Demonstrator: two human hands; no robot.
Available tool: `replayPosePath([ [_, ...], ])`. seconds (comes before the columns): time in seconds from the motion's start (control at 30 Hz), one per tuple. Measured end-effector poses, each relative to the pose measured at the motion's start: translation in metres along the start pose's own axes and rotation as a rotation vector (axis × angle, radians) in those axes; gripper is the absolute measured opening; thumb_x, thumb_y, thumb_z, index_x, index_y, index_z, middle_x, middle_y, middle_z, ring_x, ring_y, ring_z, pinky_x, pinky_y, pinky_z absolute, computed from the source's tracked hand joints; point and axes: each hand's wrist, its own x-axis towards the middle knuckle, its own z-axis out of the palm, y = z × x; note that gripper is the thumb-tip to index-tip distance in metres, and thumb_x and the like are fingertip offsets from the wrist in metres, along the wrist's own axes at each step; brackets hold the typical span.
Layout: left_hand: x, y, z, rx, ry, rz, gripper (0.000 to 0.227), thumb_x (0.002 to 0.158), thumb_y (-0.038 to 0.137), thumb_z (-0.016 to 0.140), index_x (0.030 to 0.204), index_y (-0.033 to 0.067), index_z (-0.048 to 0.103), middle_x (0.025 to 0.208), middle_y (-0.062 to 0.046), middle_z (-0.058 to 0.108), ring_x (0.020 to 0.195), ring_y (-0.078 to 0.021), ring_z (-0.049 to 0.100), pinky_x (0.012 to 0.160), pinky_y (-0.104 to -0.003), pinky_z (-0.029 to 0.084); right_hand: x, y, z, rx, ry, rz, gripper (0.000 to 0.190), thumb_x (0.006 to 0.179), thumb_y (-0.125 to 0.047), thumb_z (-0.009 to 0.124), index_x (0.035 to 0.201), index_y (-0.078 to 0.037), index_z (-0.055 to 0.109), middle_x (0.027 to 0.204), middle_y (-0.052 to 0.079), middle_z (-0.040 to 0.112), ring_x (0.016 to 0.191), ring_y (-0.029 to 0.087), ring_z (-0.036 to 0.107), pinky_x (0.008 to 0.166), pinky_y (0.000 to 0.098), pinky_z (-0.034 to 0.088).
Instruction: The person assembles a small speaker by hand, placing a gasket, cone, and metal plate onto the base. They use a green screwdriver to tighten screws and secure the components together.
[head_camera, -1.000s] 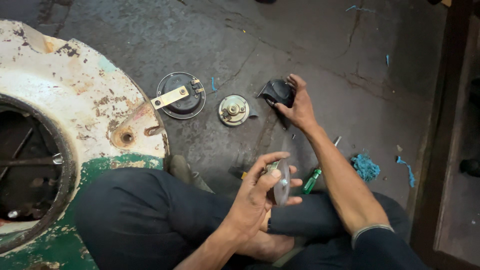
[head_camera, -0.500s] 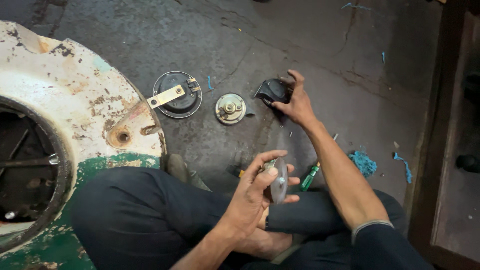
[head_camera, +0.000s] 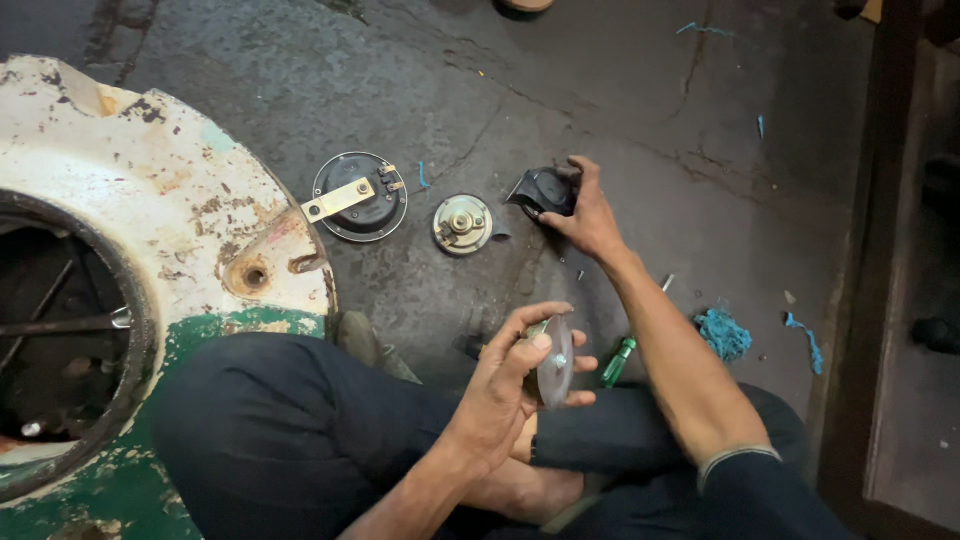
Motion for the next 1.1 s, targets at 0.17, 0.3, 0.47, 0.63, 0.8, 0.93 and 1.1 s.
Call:
replayPosePath([
  [0.17, 0.0, 0.001, -0.001, -0.013, 0.006, -0.009, 0.053, 0.094, 0.03, 0.062, 0.142, 0.0099, 0.052, 0.125, -0.016, 0.06, 0.111, -0.0266, 0.067, 0.086, -0.047, 0.064, 0.003, 0.0, -0.005, 0.005, 0.025, -0.082, 0.117, 0.067, -0.017, 0.096, 0.156, -0.012, 0.02, 0.152, 0.027, 0.047, 0.14, 0.04, 0.051, 0.114, 0.0461, 0.044],
  [0.3, -0.001, 0.001, -0.001, -0.019, 0.016, -0.018, 0.052, 0.095, 0.03, 0.061, 0.142, 0.0104, 0.052, 0.125, -0.016, 0.06, 0.111, -0.0259, 0.067, 0.085, -0.046, 0.063, 0.005, 0.003, -0.007, 0.039, 0.002, -0.024, 0.122, 0.063, -0.024, 0.097, 0.157, -0.011, 0.02, 0.156, 0.025, 0.043, 0.141, 0.039, 0.05, 0.115, 0.0452, 0.043],
  [0.47, 0.001, 0.001, 0.0, -0.04, 0.006, -0.03, 0.052, 0.096, 0.03, 0.061, 0.142, 0.0099, 0.052, 0.125, -0.016, 0.06, 0.11, -0.0257, 0.066, 0.085, -0.046, 0.063, 0.007, 0.004, 0.0, -0.135, -0.039, -0.168, 0.119, 0.061, -0.028, 0.1, 0.155, -0.008, 0.03, 0.148, 0.025, 0.048, 0.137, 0.043, 0.047, 0.116, 0.0483, 0.039],
  [0.63, 0.001, 0.002, 0.001, -0.047, 0.014, -0.016, 0.052, 0.095, 0.03, 0.063, 0.142, 0.0092, 0.052, 0.125, -0.016, 0.06, 0.11, -0.0254, 0.066, 0.084, -0.046, 0.063, 0.018, 0.0, 0.006, -0.222, -0.054, -0.171, 0.105, 0.062, -0.023, 0.096, 0.151, -0.006, 0.041, 0.141, 0.023, 0.055, 0.133, 0.043, 0.052, 0.114, 0.0491, 0.041],
  [0.8, -0.002, 0.005, 0.001, -0.013, 0.018, -0.014, 0.053, 0.094, 0.031, 0.062, 0.142, 0.0103, 0.052, 0.125, -0.015, 0.06, 0.111, -0.026, 0.066, 0.086, -0.047, 0.063, 0.017, -0.011, -0.003, -0.179, 0.023, -0.183, 0.099, 0.062, -0.023, 0.095, 0.145, -0.006, 0.042, 0.135, 0.022, 0.06, 0.127, 0.04, 0.059, 0.11, 0.046, 0.048],
  [0.93, -0.002, 0.004, 0.0, -0.058, 0.012, 0.009, 0.051, 0.095, 0.029, 0.06, 0.142, 0.0106, 0.052, 0.125, -0.014, 0.061, 0.112, -0.0278, 0.067, 0.087, -0.047, 0.063, 0.006, -0.014, -0.023, 0.236, 0.019, 0.132, 0.104, 0.069, -0.023, 0.093, 0.149, -0.01, 0.027, 0.127, 0.017, 0.06, 0.115, 0.03, 0.064, 0.099, 0.0442, 0.053],
  [1.1, -0.001, 0.006, 0.001, -0.075, 0.002, 0.037, 0.05, 0.097, 0.028, 0.057, 0.143, 0.0112, 0.049, 0.123, -0.014, 0.06, 0.111, -0.028, 0.067, 0.086, -0.047, 0.062, -0.014, -0.013, -0.053, 0.81, -0.078, 0.257, 0.089, 0.083, -0.014, 0.083, 0.152, -0.017, 0.026, 0.126, 0.013, 0.063, 0.11, 0.021, 0.062, 0.09, 0.0397, 0.049],
])
